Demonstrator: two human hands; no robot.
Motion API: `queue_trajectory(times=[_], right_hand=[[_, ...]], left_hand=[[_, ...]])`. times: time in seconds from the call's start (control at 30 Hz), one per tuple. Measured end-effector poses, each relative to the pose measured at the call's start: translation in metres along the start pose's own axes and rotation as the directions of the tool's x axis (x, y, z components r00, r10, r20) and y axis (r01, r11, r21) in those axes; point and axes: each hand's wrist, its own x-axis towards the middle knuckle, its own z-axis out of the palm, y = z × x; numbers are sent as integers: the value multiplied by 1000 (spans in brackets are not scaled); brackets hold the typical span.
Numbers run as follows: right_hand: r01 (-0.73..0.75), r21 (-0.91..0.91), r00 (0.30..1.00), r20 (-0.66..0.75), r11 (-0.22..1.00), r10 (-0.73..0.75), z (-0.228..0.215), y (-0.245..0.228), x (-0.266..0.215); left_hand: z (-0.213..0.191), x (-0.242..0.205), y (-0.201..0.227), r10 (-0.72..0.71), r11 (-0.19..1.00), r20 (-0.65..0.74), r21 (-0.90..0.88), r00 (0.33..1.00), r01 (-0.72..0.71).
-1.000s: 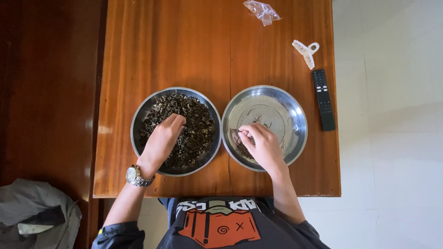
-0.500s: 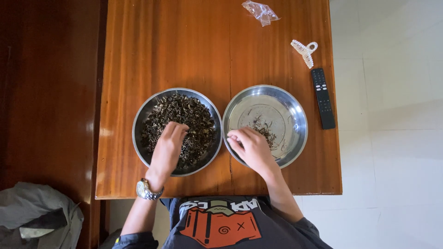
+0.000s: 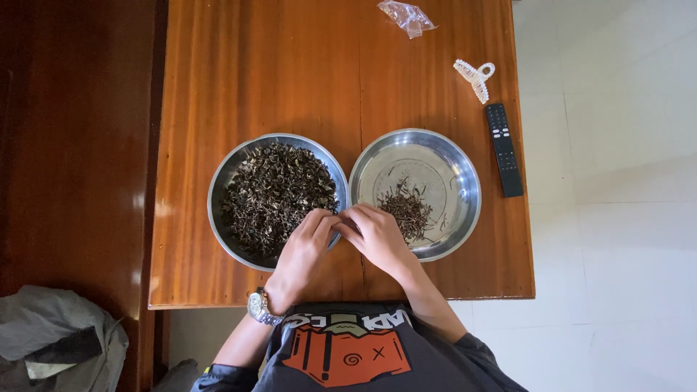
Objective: Sorting dried tea leaves by hand to remove stems and debris into a separate tray.
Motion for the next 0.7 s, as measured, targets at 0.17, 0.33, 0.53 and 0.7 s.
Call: queue_trajectory(times=[0.17, 0.33, 0.53, 0.7], right_hand=[[-67, 101, 997, 31, 993, 64, -5, -7, -1], [-101, 71, 994, 43, 992, 98, -5, 22, -22], [-144, -130, 980, -158, 981, 123, -38, 55, -38], [-247, -260, 954, -234, 934, 187, -50, 49, -47]], left_hand=[[0, -5, 0, 4, 1000, -8, -10, 1000, -5], [-1, -6, -20, -7, 999, -9, 38, 1000, 8], [-31, -6, -45, -340, 688, -87, 656, 936, 311], [-13, -15, -66, -336, 674, -61, 682, 940, 285]])
